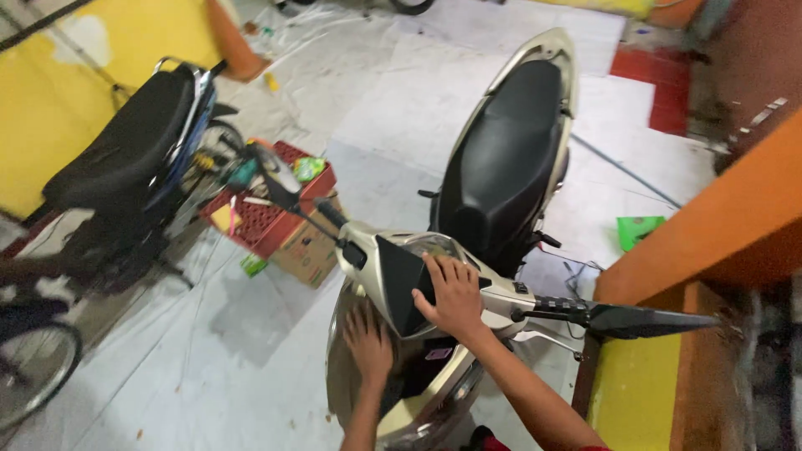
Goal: The person wipes the front fairing and dashboard area of a white motorcycle using a brown cloth. They repeatedly rub the surface with both hands, focusing on the area around the instrument panel and the front cowl.
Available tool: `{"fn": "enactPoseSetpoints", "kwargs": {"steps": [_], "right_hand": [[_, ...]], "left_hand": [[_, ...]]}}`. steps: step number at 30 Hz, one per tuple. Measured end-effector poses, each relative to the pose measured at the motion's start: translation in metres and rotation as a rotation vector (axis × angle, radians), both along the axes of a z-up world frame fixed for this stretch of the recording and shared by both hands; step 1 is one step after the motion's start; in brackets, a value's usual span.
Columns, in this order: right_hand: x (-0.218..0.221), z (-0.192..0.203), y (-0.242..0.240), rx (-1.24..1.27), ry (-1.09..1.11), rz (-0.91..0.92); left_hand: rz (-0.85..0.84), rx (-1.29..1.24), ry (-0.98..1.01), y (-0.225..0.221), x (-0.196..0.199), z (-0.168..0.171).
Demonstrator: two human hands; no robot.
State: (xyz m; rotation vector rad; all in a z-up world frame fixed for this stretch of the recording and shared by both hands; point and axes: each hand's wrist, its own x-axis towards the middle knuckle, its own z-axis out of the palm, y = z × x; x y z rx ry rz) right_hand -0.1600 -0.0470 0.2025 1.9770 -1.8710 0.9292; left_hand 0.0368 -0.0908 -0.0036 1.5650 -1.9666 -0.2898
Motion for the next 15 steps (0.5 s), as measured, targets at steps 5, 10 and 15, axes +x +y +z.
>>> {"fn": "enactPoseSetpoints", "kwargs": {"steps": [5,10,15], "right_hand": [[-0.007,0.001,0.000,-0.047,-0.023,0.012],[-0.008,-0.005,0.004,-0.045,-0.047,0.026],[-0.008,-0.005,0.000,-0.051,-0.063,0.062]], "left_hand": [[-0.054,0.007,-0.167,-0.025,-0.028,0.021],[-0.026,-0.010,-0.083,0.050,-0.023,0.012],[0.234,-0.114,0.000,0.118,-0.017,-0.014]]}}
